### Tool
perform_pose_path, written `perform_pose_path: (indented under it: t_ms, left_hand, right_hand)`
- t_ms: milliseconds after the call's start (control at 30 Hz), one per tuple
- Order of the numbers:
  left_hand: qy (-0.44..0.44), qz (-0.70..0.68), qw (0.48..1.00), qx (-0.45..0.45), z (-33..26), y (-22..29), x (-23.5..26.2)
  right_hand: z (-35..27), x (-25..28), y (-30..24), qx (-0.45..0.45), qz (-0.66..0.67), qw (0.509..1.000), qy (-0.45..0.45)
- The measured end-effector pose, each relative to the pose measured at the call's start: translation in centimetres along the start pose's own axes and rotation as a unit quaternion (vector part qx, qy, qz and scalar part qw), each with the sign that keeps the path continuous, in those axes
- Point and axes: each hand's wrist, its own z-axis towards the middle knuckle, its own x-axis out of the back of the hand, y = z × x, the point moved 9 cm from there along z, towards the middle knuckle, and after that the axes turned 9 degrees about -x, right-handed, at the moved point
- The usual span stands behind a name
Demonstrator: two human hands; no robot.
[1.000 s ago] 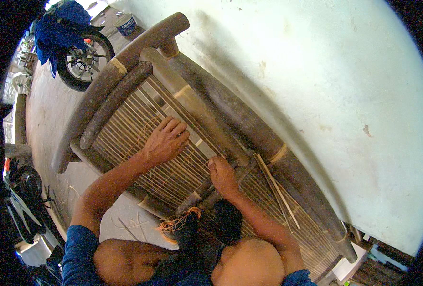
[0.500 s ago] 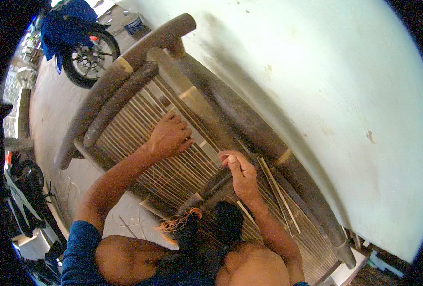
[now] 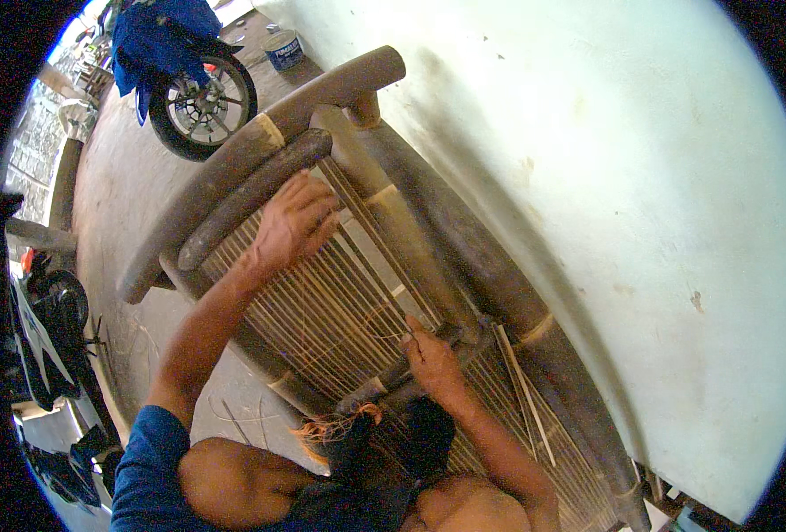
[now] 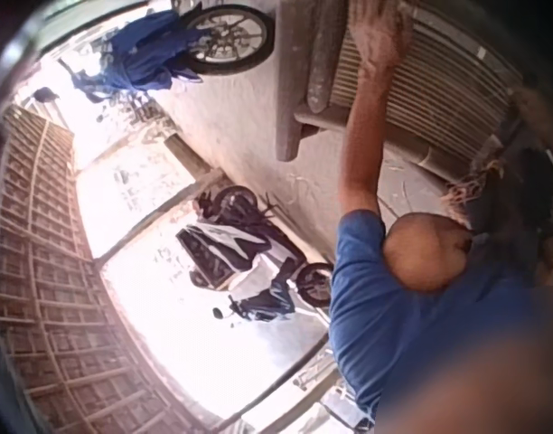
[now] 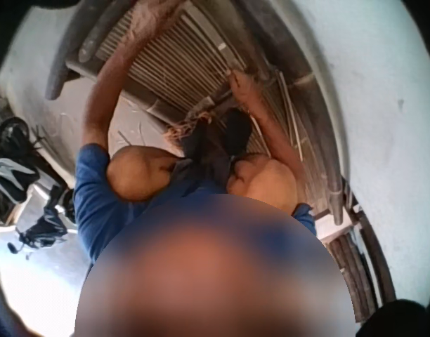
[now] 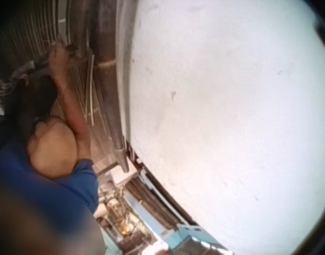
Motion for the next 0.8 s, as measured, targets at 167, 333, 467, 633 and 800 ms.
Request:
perform_pose_path:
  t_ms: [167,333,467,633,800]
  left_hand:
    - [0.008,0.08,0.997,0.003,-0.4,-0.7,0.6]
    - [-0.081,0.074,0.993,0.039,-0.4,-1.7,-0.9]
    - [-0.033,0.076,0.996,0.028,0.1,-1.3,-0.1]
    - [0.021,0.025,0.999,0.022,0.2,2.4,-1.3]
    - [-0.215,-0.002,0.975,-0.064,-0.5,9.6,-10.8]
  right_hand:
    - [-0.3,-0.1,-0.4,-0.042,-0.001,0.999,-0.023]
    - [-0.2,0.0,0.0,-0.07,0.03,0.997,-0.03]
    - [0.1,0.9,0.3,-0.046,0.037,0.998,-0.036]
    - [-2.2,5.7,-1.5,-0.002,0.163,0.987,0.004]
    - [-4.5,10.1,-3.6,0.003,0.238,0.971,0.026]
